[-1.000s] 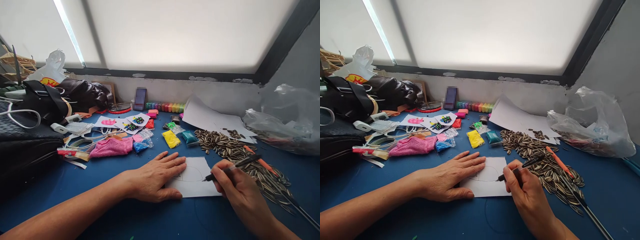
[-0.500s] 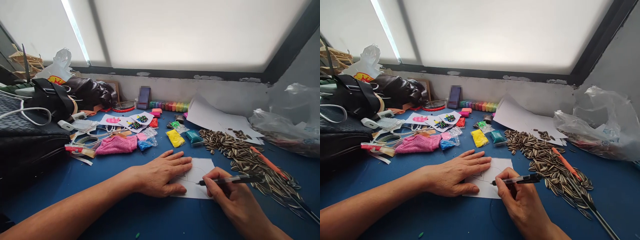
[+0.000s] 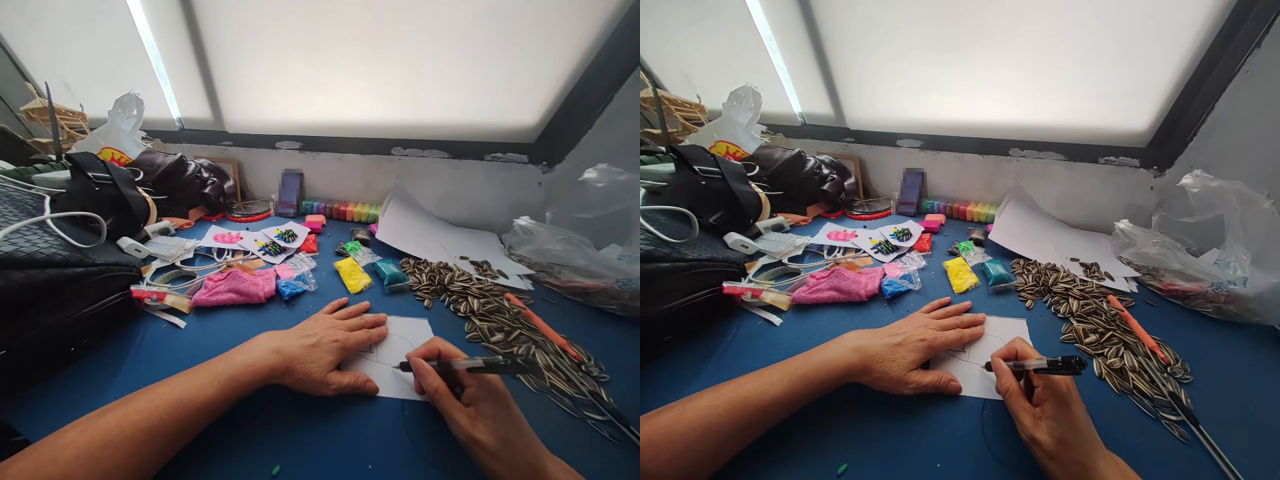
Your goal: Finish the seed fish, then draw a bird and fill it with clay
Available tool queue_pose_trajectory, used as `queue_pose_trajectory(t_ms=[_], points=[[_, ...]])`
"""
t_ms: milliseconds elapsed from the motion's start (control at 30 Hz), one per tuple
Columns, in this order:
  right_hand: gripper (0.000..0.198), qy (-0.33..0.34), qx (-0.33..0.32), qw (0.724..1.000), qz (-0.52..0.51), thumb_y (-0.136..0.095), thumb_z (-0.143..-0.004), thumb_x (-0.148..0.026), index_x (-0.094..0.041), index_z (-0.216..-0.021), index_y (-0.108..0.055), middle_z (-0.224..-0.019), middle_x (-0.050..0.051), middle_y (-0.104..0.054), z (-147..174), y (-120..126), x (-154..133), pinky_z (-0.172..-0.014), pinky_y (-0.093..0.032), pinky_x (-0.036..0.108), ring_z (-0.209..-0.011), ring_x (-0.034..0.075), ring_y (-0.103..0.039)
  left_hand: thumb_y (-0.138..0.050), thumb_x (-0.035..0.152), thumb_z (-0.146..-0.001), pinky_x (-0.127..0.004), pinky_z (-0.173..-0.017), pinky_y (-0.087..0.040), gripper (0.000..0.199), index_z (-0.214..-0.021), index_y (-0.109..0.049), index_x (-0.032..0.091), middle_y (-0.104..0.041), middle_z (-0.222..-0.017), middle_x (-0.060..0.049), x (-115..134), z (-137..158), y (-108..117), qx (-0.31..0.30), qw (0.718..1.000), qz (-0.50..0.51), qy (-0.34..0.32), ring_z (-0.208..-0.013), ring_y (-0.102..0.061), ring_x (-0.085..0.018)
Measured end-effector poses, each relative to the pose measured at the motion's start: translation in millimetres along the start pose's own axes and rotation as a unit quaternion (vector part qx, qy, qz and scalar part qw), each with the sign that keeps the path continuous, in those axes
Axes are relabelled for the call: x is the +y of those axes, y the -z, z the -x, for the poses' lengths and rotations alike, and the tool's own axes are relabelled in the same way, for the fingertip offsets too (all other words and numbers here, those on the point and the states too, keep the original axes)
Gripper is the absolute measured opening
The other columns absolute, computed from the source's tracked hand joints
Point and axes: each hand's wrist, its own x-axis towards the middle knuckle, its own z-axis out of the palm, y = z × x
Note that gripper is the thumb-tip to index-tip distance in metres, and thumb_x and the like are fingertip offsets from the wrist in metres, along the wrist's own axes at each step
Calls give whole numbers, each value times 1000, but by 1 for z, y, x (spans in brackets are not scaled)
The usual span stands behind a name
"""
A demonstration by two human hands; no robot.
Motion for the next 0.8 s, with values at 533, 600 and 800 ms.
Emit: queue_pose_trajectory(t_ms=[533, 600, 800], points=[[23, 10, -20, 1000, 12, -47, -98, -36, -26, -81, -59, -64, -5, -52, 2, 2, 3, -48, -39, 24, -52, 12, -48, -52, 57, -92, -53, -122, -9, 75, -154, -27, 23, -24, -160, -5, 0, -1, 0, 1, 1000, -10, -8, -150, -12, -31], [23, 11, -21, 1000, 10, -47, -98, -36, -26, -81, -59, -63, -5, -52, 2, 2, 2, -48, -39, 24, -52, 13, -49, -52, 57, -92, -53, -122, -9, 75, -154, -27, 22, -23, -160, -5, 0, -1, 0, -2, 1000, -10, -7, -150, -12, -31], [26, 8, 0, 1000, 16, -47, -97, -37, -26, -77, -59, -60, -5, -51, 1, 3, -4, -43, -36, 24, -48, 12, -45, -52, 55, -93, -55, -121, -6, 75, -155, -25, 21, -24, -160, -6, 0, -2, 3, -8, 1000, -3, -13, -150, -10, -31]])
